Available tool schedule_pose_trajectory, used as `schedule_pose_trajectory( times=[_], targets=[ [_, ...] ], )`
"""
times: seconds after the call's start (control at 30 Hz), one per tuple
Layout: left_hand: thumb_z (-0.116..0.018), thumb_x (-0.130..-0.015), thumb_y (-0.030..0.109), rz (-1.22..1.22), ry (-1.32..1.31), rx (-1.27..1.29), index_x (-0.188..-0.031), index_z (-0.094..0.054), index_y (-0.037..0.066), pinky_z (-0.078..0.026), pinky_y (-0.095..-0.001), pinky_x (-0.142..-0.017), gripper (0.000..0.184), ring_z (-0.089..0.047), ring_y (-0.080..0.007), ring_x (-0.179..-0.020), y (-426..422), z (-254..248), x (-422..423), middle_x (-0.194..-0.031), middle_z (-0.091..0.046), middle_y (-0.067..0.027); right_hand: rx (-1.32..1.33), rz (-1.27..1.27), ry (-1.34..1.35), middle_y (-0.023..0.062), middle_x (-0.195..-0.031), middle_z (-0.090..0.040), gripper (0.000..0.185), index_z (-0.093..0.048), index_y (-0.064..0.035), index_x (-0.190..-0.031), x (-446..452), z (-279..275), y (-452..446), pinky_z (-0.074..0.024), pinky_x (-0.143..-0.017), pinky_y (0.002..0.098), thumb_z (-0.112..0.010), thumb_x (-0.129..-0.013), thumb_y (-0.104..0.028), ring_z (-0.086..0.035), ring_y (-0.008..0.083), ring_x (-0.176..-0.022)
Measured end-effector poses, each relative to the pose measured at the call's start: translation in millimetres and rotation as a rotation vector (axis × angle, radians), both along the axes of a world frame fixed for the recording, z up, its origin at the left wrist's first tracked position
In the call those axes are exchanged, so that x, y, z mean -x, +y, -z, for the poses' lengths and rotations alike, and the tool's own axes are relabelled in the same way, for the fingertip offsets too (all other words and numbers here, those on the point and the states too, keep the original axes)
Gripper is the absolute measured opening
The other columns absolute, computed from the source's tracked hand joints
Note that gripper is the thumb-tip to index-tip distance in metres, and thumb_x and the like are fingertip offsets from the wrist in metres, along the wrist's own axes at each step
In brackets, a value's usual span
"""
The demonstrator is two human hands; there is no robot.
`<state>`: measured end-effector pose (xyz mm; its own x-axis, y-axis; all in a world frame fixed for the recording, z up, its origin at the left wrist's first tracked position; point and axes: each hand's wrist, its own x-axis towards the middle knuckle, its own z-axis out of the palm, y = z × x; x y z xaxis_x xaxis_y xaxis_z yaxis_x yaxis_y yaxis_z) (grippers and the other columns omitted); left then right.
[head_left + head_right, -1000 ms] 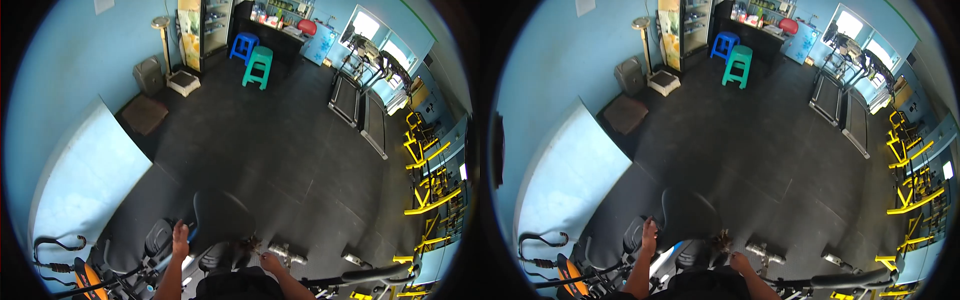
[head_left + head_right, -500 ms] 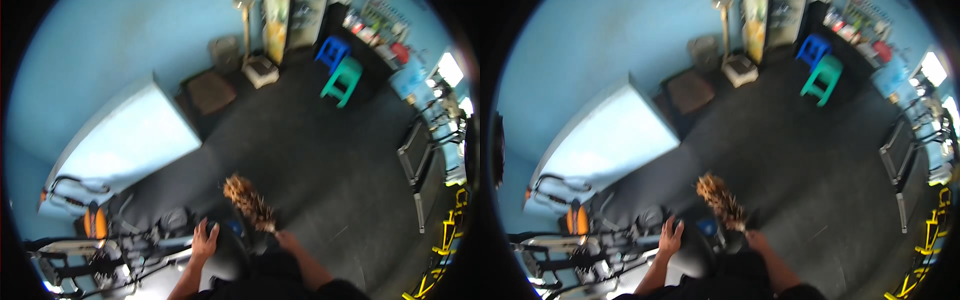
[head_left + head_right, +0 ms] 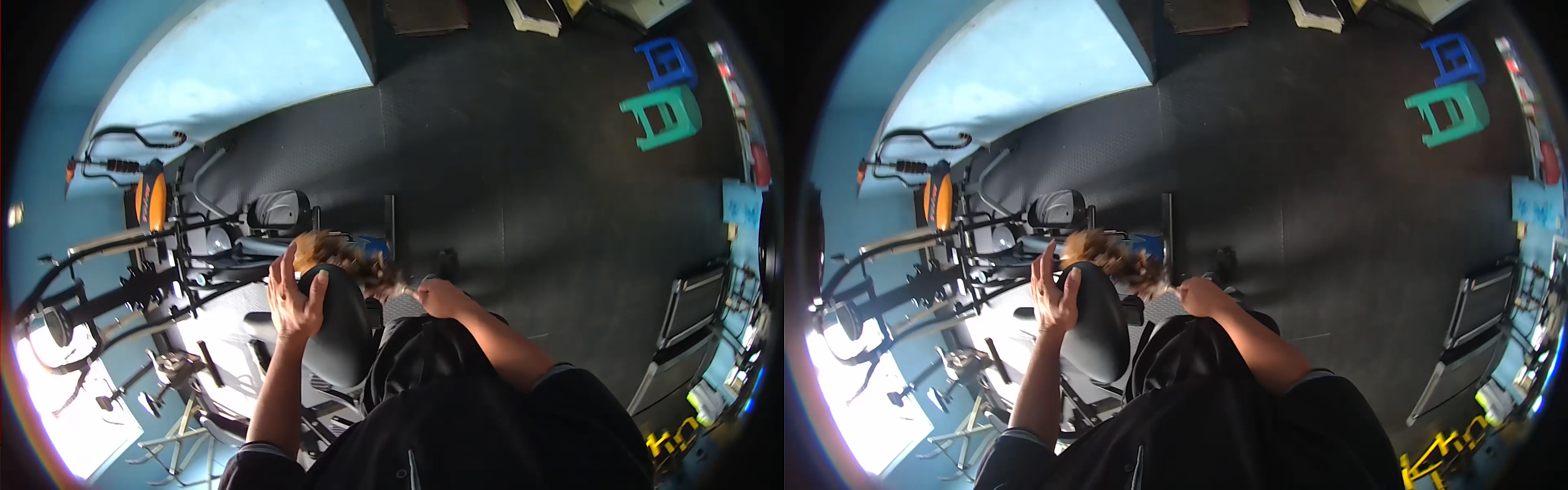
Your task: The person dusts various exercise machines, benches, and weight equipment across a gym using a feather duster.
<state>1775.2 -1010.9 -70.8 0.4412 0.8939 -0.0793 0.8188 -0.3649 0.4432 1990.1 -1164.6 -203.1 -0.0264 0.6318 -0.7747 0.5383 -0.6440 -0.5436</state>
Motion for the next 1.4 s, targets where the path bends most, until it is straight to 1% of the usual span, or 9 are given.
schedule_pose_trajectory(
  times=[0.07, 0.23, 0.33, 0.63, 0.73, 1.0, 1.17, 1.3, 1.4],
  targets=[
    [-0.056, -0.085, 0.045, -0.033, -0.008, -0.043, -0.135, -0.040, 0.005, -0.036, -0.0443, -0.095, 0.065, -0.049, -0.0361, -0.111, -1.7, -0.5, -1.6, -0.121, -0.049, -0.0193, -0.129, 0.010, 0.216, 0.0189, -0.090, -0.065, 0.025, -0.066, -0.0046, -0.089, -20.4, -0.8, -14.0, -0.0485, -0.076, 0.0441, -0.048, -0.088, -0.023, -0.060, 0.0383, -0.089],
    [-0.056, -0.084, 0.046, -0.155, -0.032, -0.007, -0.134, -0.040, 0.004, -0.036, -0.0440, -0.095, 0.068, -0.048, -0.0362, -0.112, -4.7, -0.3, 0.0, -0.123, -0.048, -0.0189, -0.007, -0.275, -0.292, 0.0147, -0.084, -0.067, 0.021, -0.068, -0.0093, -0.089, -60.6, 7.1, 1.8, -0.0495, -0.075, 0.0421, -0.054, -0.084, -0.023, -0.063, 0.0344, -0.083],
    [-0.056, -0.083, 0.047, -0.206, -0.016, 0.034, -0.135, -0.040, 0.004, -0.034, -0.0443, -0.098, 0.069, -0.047, -0.0359, -0.113, -2.8, -4.6, -0.7, -0.122, -0.049, -0.0189, -0.064, -0.315, -0.094, 0.0143, -0.086, -0.067, 0.022, -0.068, -0.0100, -0.090, -70.3, -1.8, 30.8, -0.0504, -0.077, 0.0433, -0.052, -0.085, -0.024, -0.064, 0.0351, -0.087],
    [-0.059, -0.076, 0.053, -0.423, 0.221, -0.009, -0.126, -0.051, 0.007, -0.034, -0.0421, -0.094, 0.068, -0.051, -0.0316, -0.106, -1.5, -18.8, -15.0, -0.115, -0.054, -0.0143, -0.131, -0.582, -0.244, 0.0214, -0.089, -0.065, 0.022, -0.063, -0.0042, -0.087, -144.7, 1.8, 174.0, -0.0486, -0.076, 0.0503, -0.050, -0.088, -0.022, -0.062, 0.0400, -0.088],
    [-0.060, -0.076, 0.051, -0.770, 0.302, -0.029, -0.124, -0.052, 0.007, -0.032, -0.0420, -0.096, 0.066, -0.050, -0.0313, -0.108, -6.3, -17.3, -23.5, -0.114, -0.055, -0.0134, -0.035, -0.708, -0.143, 0.0226, -0.099, -0.064, 0.024, -0.064, -0.0055, -0.095, -163.2, -9.8, 236.6, -0.0486, -0.083, 0.0491, -0.048, -0.088, -0.021, -0.060, 0.0409, -0.096],
    [-0.063, -0.073, 0.054, -0.781, 0.257, -0.025, -0.117, -0.058, 0.010, -0.032, -0.0375, -0.092, 0.062, -0.051, -0.0249, -0.105, -0.9, -24.9, -18.9, -0.110, -0.057, -0.0077, -0.076, -0.881, -0.049, 0.0249, -0.103, -0.063, 0.024, -0.063, -0.0032, -0.098, -51.1, 11.3, 270.3, -0.0469, -0.087, 0.0493, -0.051, -0.082, -0.017, -0.058, 0.0413, -0.102],
    [-0.062, -0.075, 0.054, -0.840, 0.174, 0.012, -0.113, -0.061, 0.010, -0.035, -0.0365, -0.090, 0.058, -0.053, -0.0240, -0.101, -3.5, -25.8, -12.2, -0.108, -0.059, -0.0064, 0.157, -1.051, -0.261, 0.0241, -0.116, -0.059, 0.034, -0.063, -0.0020, -0.111, -6.5, 12.8, 279.8, -0.0460, -0.092, 0.0445, -0.054, -0.081, -0.015, -0.055, 0.0384, -0.112],
    [-0.065, -0.074, 0.047, -0.964, 0.045, -0.070, -0.113, -0.060, 0.008, -0.038, -0.0384, -0.091, 0.055, -0.054, -0.0262, -0.103, -7.7, -20.5, -5.9, -0.108, -0.060, -0.0090, -0.090, -1.076, -0.020, 0.0232, -0.102, -0.063, 0.028, -0.063, -0.0035, -0.106, -5.6, -17.6, 302.8, -0.0473, -0.083, 0.0462, -0.049, -0.087, -0.019, -0.060, 0.0393, -0.099],
    [-0.065, -0.076, 0.045, -1.022, 0.054, -0.116, -0.117, -0.056, 0.006, -0.039, -0.0383, -0.091, 0.058, -0.053, -0.0276, -0.105, -10.4, -21.7, -5.1, -0.112, -0.057, -0.0103, -0.014, -1.279, 0.271, 0.0217, -0.100, -0.064, 0.028, -0.063, -0.0065, -0.107, -8.7, -66.0, 320.1, -0.0479, -0.082, 0.0445, -0.048, -0.090, -0.022, -0.061, 0.0380, -0.096]
  ],
)
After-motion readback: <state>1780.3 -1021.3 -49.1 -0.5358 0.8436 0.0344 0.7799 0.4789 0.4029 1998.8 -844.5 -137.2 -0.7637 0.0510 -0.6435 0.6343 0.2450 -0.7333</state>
